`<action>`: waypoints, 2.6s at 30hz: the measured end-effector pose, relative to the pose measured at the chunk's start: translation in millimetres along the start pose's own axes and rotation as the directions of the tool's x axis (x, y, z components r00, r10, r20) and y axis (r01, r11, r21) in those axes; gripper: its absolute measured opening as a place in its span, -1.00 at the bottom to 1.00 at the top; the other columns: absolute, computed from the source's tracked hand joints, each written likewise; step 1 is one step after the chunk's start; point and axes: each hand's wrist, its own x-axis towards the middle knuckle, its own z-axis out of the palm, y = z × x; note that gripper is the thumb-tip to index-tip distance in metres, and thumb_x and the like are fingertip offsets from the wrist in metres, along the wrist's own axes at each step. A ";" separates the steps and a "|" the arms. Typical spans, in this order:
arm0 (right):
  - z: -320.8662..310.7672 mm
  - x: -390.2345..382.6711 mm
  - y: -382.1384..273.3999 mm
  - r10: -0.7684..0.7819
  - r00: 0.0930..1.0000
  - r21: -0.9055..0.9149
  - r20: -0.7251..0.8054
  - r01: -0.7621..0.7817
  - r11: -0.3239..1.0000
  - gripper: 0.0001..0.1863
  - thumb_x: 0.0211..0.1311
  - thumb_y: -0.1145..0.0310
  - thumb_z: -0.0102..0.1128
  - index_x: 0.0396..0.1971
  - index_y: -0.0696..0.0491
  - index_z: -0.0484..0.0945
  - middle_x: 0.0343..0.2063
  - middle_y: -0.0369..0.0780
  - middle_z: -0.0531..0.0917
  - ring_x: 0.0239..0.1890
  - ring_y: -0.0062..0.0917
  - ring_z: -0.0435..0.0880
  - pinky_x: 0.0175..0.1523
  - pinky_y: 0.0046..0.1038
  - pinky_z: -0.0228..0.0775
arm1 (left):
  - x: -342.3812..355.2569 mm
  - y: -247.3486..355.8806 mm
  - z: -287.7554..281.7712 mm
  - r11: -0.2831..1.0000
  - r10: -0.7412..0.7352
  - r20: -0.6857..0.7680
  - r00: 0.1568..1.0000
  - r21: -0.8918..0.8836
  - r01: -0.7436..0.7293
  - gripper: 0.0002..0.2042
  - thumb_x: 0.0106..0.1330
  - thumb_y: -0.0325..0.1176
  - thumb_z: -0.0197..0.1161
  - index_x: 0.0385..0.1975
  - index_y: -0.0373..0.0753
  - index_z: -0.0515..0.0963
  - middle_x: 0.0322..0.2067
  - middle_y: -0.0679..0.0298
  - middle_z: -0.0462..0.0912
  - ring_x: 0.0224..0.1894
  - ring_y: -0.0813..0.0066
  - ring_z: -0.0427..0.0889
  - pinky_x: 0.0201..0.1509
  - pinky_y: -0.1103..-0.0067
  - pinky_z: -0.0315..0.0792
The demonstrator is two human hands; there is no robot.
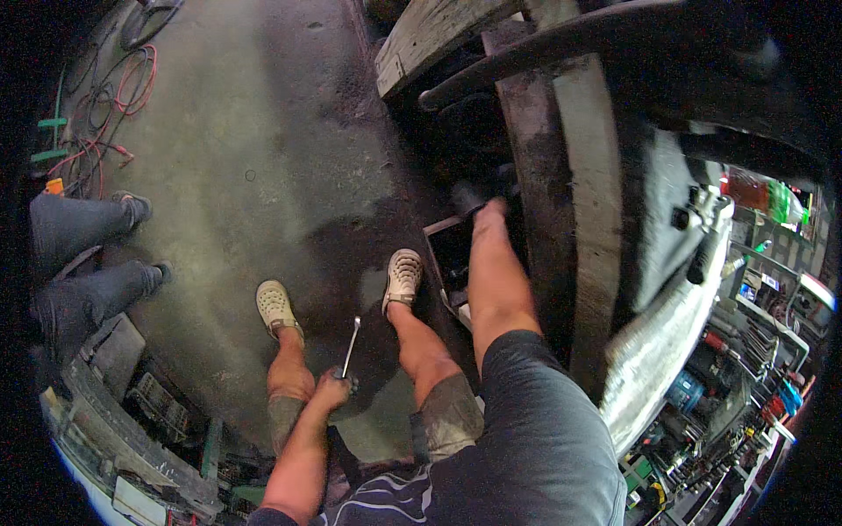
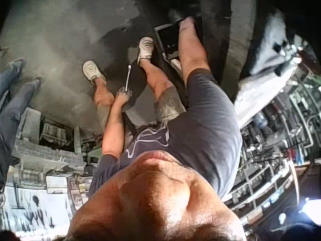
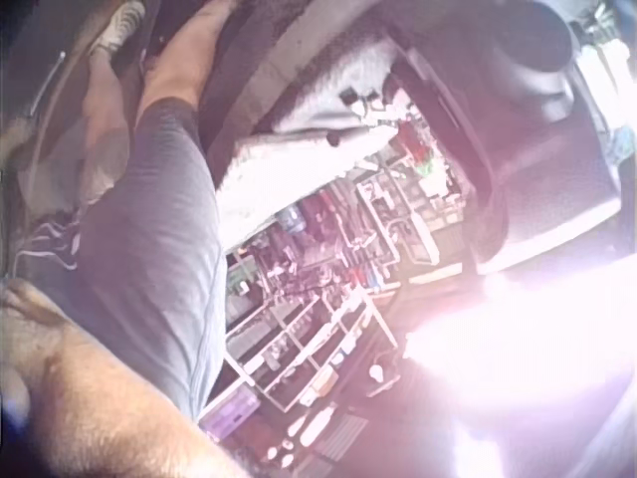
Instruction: The person works at a cluttered workbench in a workshop, handling mechanical parts and tools. They use a hammer and other tools to manipulate components, occasionally wiping the workbench surface.
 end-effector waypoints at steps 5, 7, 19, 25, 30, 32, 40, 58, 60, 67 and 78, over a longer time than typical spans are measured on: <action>17.2 48.2 -29.2 -0.182 0.980 -0.001 -0.081 0.183 0.983 -0.64 0.51 0.21 0.03 0.13 0.03 0.62 -0.02 -0.06 0.73 -0.04 -0.11 0.76 0.07 0.08 0.65 | 25.5 -23.3 -1.8 0.941 0.263 -0.083 0.961 0.241 -0.236 -0.78 0.33 -0.37 0.18 -0.18 -0.40 0.62 -0.14 -0.11 0.73 0.00 -0.10 0.71 0.14 0.26 0.56; 21.9 60.7 -39.9 -0.240 0.965 -0.054 -0.102 0.235 0.970 -0.65 0.50 0.21 0.05 0.12 0.03 0.63 -0.02 -0.06 0.73 -0.04 -0.11 0.76 0.07 0.08 0.65 | 27.0 -16.6 -4.5 0.983 0.143 -0.031 0.989 0.124 -0.138 -0.78 0.32 -0.37 0.19 -0.19 -0.39 0.63 -0.15 -0.12 0.73 -0.03 -0.11 0.71 0.14 0.26 0.56; 46.4 155.5 -32.8 -0.417 0.826 -0.837 0.379 0.114 -0.535 -0.69 0.43 0.25 0.17 0.06 0.01 0.69 -0.02 -0.07 0.77 0.00 -0.12 0.77 0.07 0.07 0.63 | 1.9 79.3 -33.3 0.999 -0.018 -0.044 0.999 0.027 0.019 -0.80 0.25 -0.44 0.20 -0.17 -0.35 0.60 -0.21 -0.09 0.70 -0.13 0.01 0.71 0.05 0.26 0.55; 44.5 163.3 -32.1 -0.096 0.837 -0.432 0.538 0.176 -0.884 -0.71 0.39 0.27 0.23 0.03 -0.01 0.72 -0.03 -0.07 0.78 0.02 -0.12 0.78 0.08 0.06 0.62 | 0.5 86.3 -38.5 0.997 0.009 -0.063 0.998 0.081 -0.004 -0.81 0.26 -0.45 0.19 -0.19 -0.36 0.60 -0.24 -0.05 0.71 -0.14 0.07 0.74 0.05 0.27 0.56; 53.2 152.7 -46.3 -0.074 0.818 -0.279 0.571 0.109 -0.954 -0.72 0.36 0.29 0.28 0.00 -0.02 0.75 -0.03 -0.07 0.80 0.04 -0.12 0.78 0.08 0.06 0.61 | -0.9 88.1 -43.5 0.999 -0.027 -0.091 0.995 0.015 0.028 -0.80 0.27 -0.44 0.18 -0.17 -0.36 0.62 -0.24 -0.03 0.74 -0.14 0.07 0.75 0.07 0.27 0.56; 60.5 155.3 -43.9 -0.003 0.816 -0.042 0.578 0.026 -0.999 -0.73 0.35 0.30 0.30 -0.01 -0.02 0.76 -0.03 -0.07 0.80 0.05 -0.12 0.79 0.08 0.06 0.61 | -1.3 88.4 -47.6 0.992 -0.030 -0.116 0.993 0.117 0.044 -0.79 0.28 -0.43 0.18 -0.16 -0.35 0.62 -0.24 -0.04 0.75 -0.13 0.07 0.75 0.07 0.28 0.56; 54.9 119.7 -20.8 -0.301 0.758 -0.722 0.579 0.304 -0.622 -0.68 0.31 0.32 0.28 0.02 0.07 0.73 0.03 0.00 0.77 0.12 -0.11 0.76 0.16 -0.14 0.64 | -0.3 76.2 -51.2 0.982 -0.010 -0.108 0.994 0.186 0.030 -0.81 0.28 -0.42 0.16 -0.18 -0.31 0.62 -0.29 -0.03 0.75 -0.17 0.09 0.76 0.00 0.26 0.58; -238.4 -471.7 10.3 0.472 0.480 -0.449 0.739 0.874 -0.186 -0.64 0.45 0.07 0.17 -0.01 0.00 0.71 -0.25 -0.03 0.80 -0.09 -0.05 0.77 0.13 -0.06 0.55 | -206.7 123.1 -195.3 0.570 0.552 -0.109 0.827 0.773 -0.279 -0.69 0.51 -0.23 0.03 -0.09 -0.27 0.68 0.01 -0.20 0.71 0.22 -0.17 0.59 0.37 0.17 0.45; -235.8 -508.3 -20.8 0.456 0.520 -0.482 0.722 0.851 -0.207 -0.60 0.44 0.03 0.20 0.02 0.01 0.69 -0.23 0.00 0.79 -0.03 -0.10 0.78 0.12 -0.06 0.55 | -229.3 153.1 -215.8 0.518 0.554 -0.085 0.828 0.814 -0.263 -0.54 0.58 -0.04 -0.01 0.08 -0.27 0.68 0.09 -0.24 0.67 0.33 -0.22 0.50 0.50 0.16 0.31; -212.5 -592.4 -174.9 0.172 0.460 -0.474 0.871 0.879 0.054 -0.46 0.37 0.27 0.30 0.34 -0.04 0.53 0.04 0.04 0.75 0.12 -0.14 0.75 0.22 -0.24 0.60 | -369.9 241.0 -176.2 0.611 0.768 -0.385 0.512 0.680 -0.405 -0.55 0.50 0.03 0.27 -0.03 -0.31 0.62 -0.25 -0.10 0.71 -0.15 -0.08 0.68 -0.04 0.21 0.56; -95.5 -685.6 -283.6 0.500 -0.010 -0.201 0.866 0.908 0.367 -0.30 0.45 0.23 0.34 0.48 0.17 0.33 0.27 0.05 0.64 0.32 -0.23 0.63 0.42 -0.28 0.42 | -442.2 343.5 -39.0 0.478 0.752 -0.594 0.285 0.194 -0.856 -0.67 0.60 -0.10 0.16 -0.13 -0.27 0.65 -0.40 0.28 0.74 -0.30 0.45 0.75 -0.19 0.44 0.62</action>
